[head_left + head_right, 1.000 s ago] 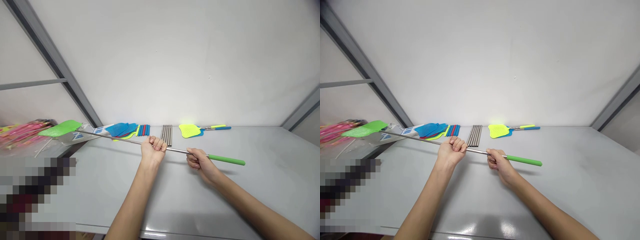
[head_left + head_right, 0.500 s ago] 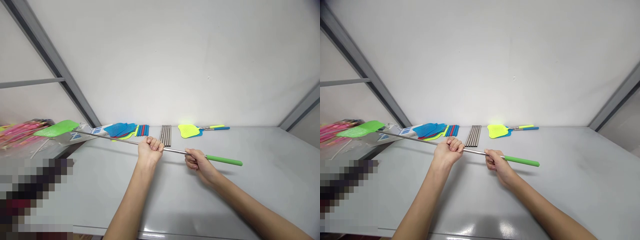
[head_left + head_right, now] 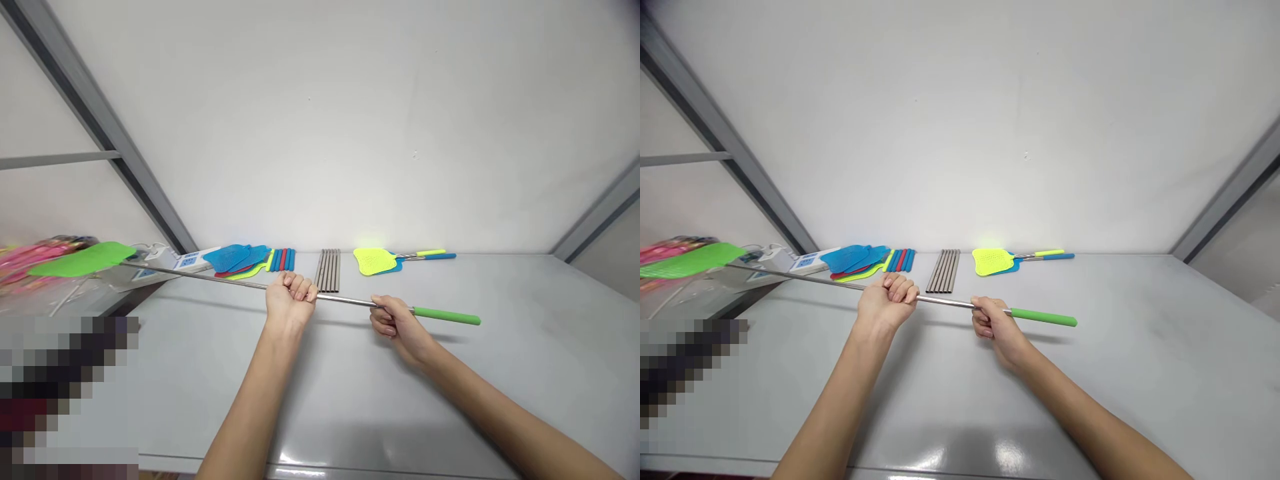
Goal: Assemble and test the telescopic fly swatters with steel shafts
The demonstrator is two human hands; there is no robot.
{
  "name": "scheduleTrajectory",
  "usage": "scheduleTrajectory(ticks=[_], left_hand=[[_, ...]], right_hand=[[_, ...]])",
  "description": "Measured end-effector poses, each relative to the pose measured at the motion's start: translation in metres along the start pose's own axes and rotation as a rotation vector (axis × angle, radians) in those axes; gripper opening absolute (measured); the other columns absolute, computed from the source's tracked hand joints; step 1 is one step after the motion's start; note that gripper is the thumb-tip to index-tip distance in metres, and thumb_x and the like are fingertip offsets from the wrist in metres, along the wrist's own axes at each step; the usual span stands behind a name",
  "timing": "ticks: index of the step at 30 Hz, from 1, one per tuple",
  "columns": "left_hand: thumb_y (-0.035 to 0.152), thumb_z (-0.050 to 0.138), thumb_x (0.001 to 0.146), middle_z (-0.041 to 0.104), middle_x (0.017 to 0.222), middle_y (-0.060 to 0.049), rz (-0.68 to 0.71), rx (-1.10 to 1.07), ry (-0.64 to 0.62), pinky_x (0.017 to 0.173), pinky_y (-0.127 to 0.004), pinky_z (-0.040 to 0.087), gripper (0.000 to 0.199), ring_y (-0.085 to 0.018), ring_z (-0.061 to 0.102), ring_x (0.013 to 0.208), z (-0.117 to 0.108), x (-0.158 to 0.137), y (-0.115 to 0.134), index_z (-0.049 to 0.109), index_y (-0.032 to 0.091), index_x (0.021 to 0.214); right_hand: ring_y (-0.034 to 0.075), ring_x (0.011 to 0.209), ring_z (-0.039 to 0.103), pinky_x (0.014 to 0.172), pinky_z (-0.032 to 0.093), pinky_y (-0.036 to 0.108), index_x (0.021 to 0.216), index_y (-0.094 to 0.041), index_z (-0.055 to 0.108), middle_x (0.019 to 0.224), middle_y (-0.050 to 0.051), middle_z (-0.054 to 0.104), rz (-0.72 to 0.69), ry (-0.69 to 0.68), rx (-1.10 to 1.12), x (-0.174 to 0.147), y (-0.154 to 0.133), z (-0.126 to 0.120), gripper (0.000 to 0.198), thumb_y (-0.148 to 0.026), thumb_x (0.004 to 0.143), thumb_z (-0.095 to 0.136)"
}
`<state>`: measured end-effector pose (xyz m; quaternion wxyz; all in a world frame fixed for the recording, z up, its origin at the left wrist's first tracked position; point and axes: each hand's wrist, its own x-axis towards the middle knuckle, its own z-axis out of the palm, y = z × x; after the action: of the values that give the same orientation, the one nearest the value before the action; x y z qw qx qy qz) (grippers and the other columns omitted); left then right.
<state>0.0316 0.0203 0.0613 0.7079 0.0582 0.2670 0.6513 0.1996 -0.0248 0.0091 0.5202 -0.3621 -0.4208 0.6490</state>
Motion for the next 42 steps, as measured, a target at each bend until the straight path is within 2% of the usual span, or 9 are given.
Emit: scheduleTrajectory(ticks=[12,27,42], left_hand=[[0.017,0.029,0.08,0.016,0.035,0.007,0.026,0.032,-0.117,0.034,-0.02,0.018,0.032,-0.006,0.018,0.028,-0.0009,-0.0007,-0.0066,0.024,0.017,0.049],[0.016,0.03,0.081,0.021,0.033,0.006,0.099,-0.029,-0.065,0.035,-0.018,0.021,0.032,-0.005,0.022,0.029,-0.0008,0.0027,-0.0092,0.028,0.016,0.049],[0.014,0.03,0.079,0.021,0.034,0.006,0.06,-0.006,-0.095,0.036,-0.019,0.022,0.031,-0.005,0.022,0.03,-0.0012,0.0029,-0.0095,0.027,0.016,0.049]], right_hand=[[0.006,0.038,0.018,0.044,0.014,0.025,0.046,-0.018,0.024,0.046,-0.007,0.015,0.05,-0.022,0.104,0.0011,0.0012,-0.0036,0.037,-0.029,0.077,0.042],[0.006,0.038,0.02,0.043,0.015,0.024,0.047,-0.018,0.026,0.046,-0.007,0.017,0.047,-0.029,0.103,0.0014,0.0026,-0.0025,0.036,-0.03,0.077,0.043],[0.006,0.037,0.02,0.042,0.016,0.024,0.045,-0.018,0.026,0.045,-0.007,0.017,0.052,-0.017,0.097,0.0012,0.0001,-0.0023,0.037,-0.031,0.075,0.045]])
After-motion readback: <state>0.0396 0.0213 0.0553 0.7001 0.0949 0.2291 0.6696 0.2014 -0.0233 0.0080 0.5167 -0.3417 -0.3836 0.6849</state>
